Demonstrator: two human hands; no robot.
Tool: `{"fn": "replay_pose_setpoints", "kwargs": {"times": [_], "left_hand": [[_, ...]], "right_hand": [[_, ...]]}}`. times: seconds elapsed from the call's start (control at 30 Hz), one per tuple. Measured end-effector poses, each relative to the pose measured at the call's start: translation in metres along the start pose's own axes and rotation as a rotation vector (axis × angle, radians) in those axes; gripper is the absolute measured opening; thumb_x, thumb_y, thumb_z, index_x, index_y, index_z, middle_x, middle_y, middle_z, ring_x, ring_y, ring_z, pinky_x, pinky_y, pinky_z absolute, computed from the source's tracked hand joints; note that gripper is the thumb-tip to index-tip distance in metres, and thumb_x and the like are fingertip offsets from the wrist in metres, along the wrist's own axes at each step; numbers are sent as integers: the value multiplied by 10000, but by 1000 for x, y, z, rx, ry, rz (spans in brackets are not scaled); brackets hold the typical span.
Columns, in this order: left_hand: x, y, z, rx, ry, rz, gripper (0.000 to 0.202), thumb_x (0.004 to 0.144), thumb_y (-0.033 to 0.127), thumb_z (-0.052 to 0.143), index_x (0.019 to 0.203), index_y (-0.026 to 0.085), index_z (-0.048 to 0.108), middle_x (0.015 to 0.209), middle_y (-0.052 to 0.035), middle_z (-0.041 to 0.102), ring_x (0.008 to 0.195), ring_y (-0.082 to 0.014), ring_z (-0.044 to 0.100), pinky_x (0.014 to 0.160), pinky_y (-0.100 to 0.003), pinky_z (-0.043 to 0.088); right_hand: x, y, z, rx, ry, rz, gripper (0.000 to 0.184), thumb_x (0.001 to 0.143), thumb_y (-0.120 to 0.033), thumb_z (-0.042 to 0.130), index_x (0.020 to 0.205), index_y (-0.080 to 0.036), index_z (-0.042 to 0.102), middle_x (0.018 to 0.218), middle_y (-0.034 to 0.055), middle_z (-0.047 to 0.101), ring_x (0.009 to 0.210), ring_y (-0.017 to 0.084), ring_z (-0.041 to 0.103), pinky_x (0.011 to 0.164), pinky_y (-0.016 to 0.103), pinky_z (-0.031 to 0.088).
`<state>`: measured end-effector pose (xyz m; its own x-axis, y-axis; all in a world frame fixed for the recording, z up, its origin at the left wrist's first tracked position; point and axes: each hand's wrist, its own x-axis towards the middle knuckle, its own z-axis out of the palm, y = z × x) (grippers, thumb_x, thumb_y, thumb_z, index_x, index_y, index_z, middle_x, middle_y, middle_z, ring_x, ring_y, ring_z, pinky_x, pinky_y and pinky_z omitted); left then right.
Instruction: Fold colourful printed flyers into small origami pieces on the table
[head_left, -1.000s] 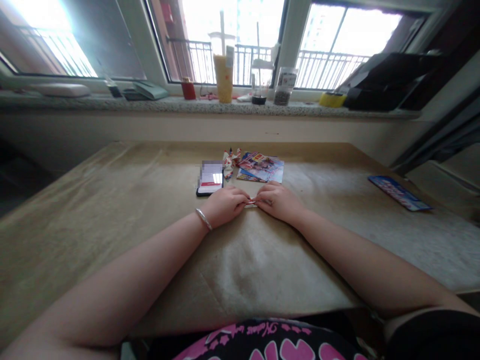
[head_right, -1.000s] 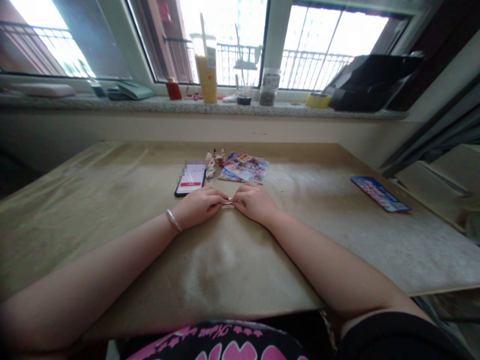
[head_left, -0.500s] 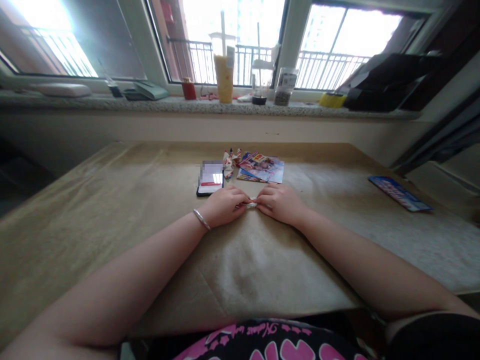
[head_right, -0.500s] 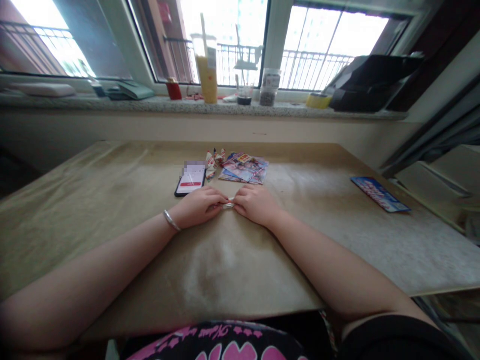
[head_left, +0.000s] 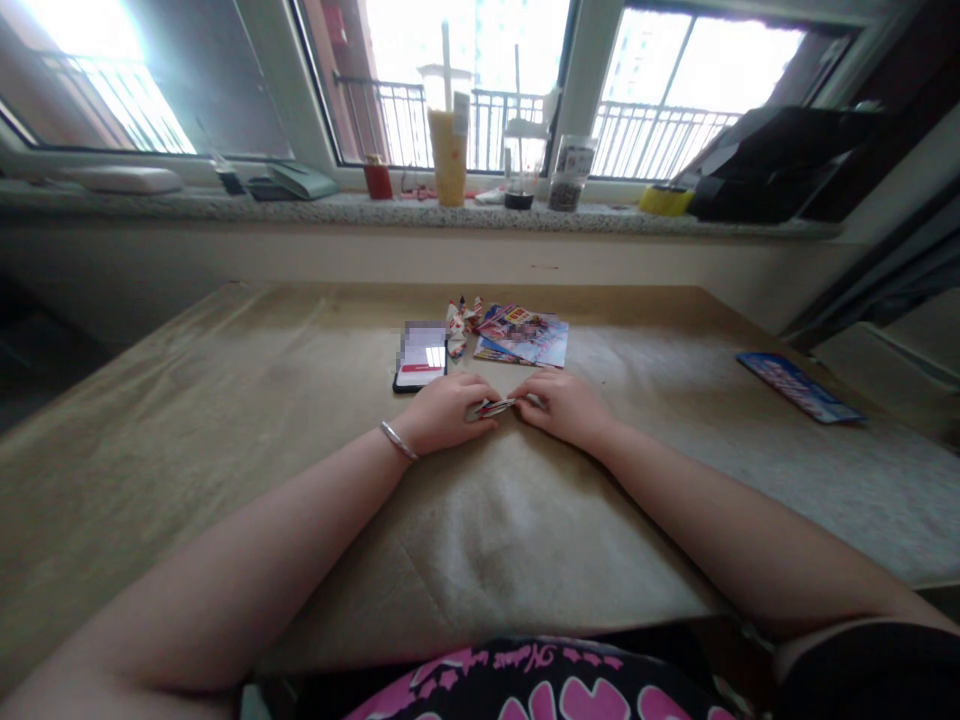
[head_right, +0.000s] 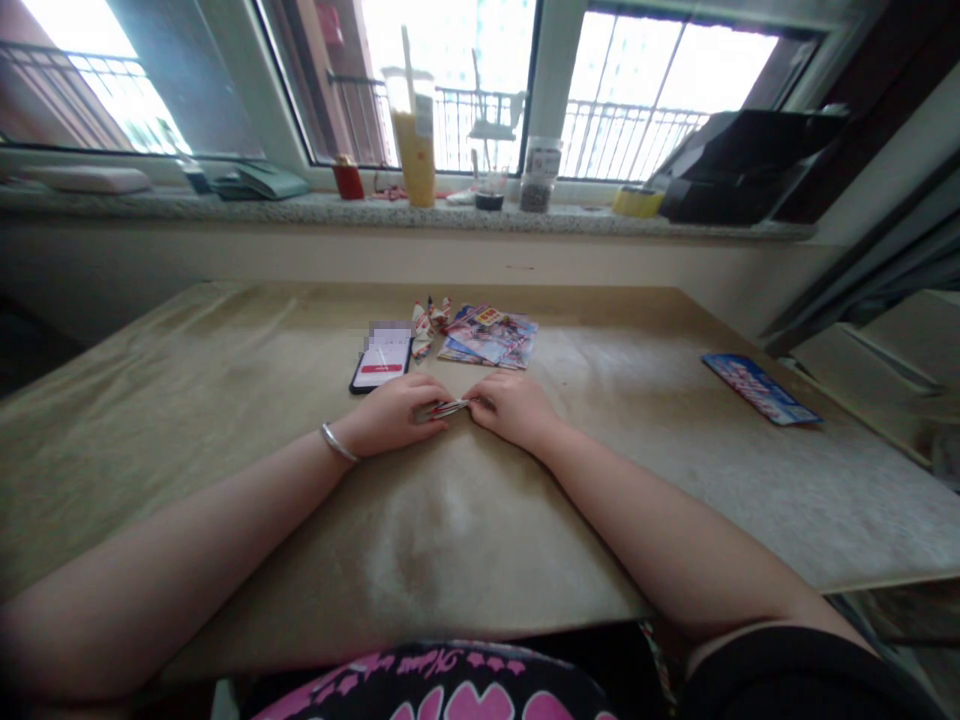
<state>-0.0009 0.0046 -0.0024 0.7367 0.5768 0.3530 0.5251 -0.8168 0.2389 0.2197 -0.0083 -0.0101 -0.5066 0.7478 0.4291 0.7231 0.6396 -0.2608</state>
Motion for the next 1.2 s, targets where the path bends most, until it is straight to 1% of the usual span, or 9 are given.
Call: {"fn": "replay_pose_setpoints", "kwargs": {"times": [0.13, 0.27, 0.37, 0.5, 0.63, 0.77, 0.97, 1.07, 1.2], "left_hand": [[0, -3, 3, 4, 74, -43, 149, 848, 281, 576, 873, 169, 669, 863, -48, 657, 803, -159, 598, 728, -259, 465], [-1, -1, 3, 25, 156, -82, 125, 833, 273, 593, 813, 171, 662, 801, -35, 656, 775, -155, 598, 721, -256, 459], [0, 4, 2, -16, 209, -113, 104, 812, 258, 609, 792, 163, 647, 782, -28, 658, 762, -151, 599, 719, -254, 458], [2, 8, 2, -123, 200, -182, 84, 781, 247, 624, 787, 164, 637, 750, -13, 657, 722, -141, 592, 692, -247, 459], [2, 9, 3, -222, 200, -236, 113, 779, 273, 614, 801, 164, 638, 751, -10, 653, 697, -134, 580, 660, -240, 456], [2, 8, 3, -257, 208, -261, 185, 803, 335, 582, 750, 161, 618, 718, -4, 622, 684, -134, 561, 636, -242, 440], [2, 13, 1, -272, 220, -267, 209, 818, 330, 539, 717, 156, 595, 703, 3, 592, 677, -126, 532, 635, -237, 420], [3, 16, 1, -290, 212, -277, 207, 816, 314, 535, 699, 151, 585, 687, 6, 576, 668, -125, 527, 622, -235, 407], [3, 18, 1, -310, 191, -291, 218, 822, 329, 537, 708, 151, 584, 698, 4, 581, 672, -128, 532, 614, -234, 406]], "right_hand": [[0, 1, 1, 65, 8, -1, 153, 802, -201, 574, 870, -196, 711, 809, 48, 707, 786, 167, 624, 754, 279, 464], [-1, -5, -2, 17, -12, -34, 156, 808, -224, 568, 871, -193, 707, 809, 54, 706, 799, 177, 621, 760, 287, 459], [-3, -11, -4, -18, -12, -45, 157, 800, -236, 569, 857, -178, 703, 810, 66, 707, 801, 189, 620, 756, 294, 456], [-3, -15, -4, -9, 3, -9, 148, 792, -248, 578, 838, -174, 697, 811, 74, 704, 792, 189, 616, 736, 290, 452], [-3, -15, -2, 88, 9, 63, 113, 785, -267, 608, 785, -189, 690, 772, 51, 684, 752, 166, 594, 688, 264, 436], [-2, -16, 2, 200, -46, 108, 115, 784, -266, 614, 741, -185, 684, 705, 29, 647, 688, 139, 558, 624, 237, 402], [-1, -21, 7, 489, -164, 265, 220, 803, -314, 560, 660, -154, 612, 590, -25, 534, 558, 91, 454, 528, 208, 331], [1, -22, 5, 534, -181, 253, 215, 792, -289, 553, 623, -157, 567, 585, -30, 509, 576, 93, 443, 548, 211, 331], [1, -24, 2, 504, -182, 218, 229, 800, -274, 543, 599, -163, 544, 566, -35, 482, 576, 98, 431, 553, 217, 324]]}}
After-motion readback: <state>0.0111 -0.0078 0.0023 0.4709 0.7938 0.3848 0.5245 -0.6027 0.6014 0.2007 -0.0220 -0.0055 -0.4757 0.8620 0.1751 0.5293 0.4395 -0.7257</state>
